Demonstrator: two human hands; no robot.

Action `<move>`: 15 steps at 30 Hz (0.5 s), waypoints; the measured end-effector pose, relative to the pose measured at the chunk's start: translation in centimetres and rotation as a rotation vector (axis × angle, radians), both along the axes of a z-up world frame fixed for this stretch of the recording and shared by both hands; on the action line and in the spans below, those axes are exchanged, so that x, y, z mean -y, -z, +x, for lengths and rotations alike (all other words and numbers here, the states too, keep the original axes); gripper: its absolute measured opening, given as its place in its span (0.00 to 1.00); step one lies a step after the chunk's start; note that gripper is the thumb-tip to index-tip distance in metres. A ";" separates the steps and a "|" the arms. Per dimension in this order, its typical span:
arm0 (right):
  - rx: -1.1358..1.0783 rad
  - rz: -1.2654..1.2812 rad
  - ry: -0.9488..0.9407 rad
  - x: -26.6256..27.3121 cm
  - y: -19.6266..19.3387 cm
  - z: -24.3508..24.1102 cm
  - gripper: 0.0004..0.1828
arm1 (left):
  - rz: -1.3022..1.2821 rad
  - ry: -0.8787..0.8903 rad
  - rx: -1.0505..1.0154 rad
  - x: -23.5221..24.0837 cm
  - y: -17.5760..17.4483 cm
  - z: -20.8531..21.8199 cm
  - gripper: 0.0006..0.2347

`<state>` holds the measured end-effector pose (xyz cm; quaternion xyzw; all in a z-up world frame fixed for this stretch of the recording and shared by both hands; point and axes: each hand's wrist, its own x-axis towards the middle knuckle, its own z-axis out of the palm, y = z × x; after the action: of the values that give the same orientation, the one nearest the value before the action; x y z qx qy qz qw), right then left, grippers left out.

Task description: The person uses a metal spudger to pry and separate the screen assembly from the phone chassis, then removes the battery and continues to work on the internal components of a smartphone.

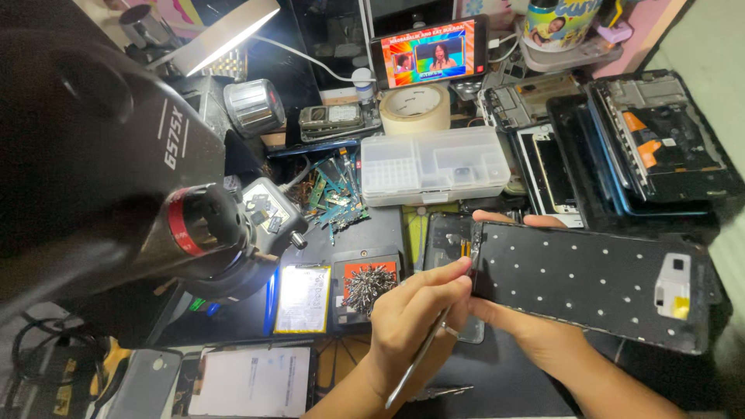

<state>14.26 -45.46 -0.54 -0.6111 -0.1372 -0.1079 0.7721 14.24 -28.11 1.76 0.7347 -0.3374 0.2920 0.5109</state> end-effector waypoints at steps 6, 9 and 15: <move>0.052 0.001 0.005 -0.5 0.6 -0.1 0.52 | -0.012 -0.050 -0.002 0.2 -0.2 -0.3 0.06; 0.110 -0.055 0.036 -0.9 0.8 -0.3 0.51 | -0.034 -0.070 -0.020 0.2 -0.1 -0.3 0.05; 0.057 -0.089 0.068 -0.9 0.8 -0.5 0.49 | -0.019 -0.051 -0.036 0.0 0.1 -0.2 0.05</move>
<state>13.73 -44.60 -1.31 -0.6458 -0.1429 -0.1454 0.7358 14.02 -28.16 1.66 0.7436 -0.3064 0.2946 0.5161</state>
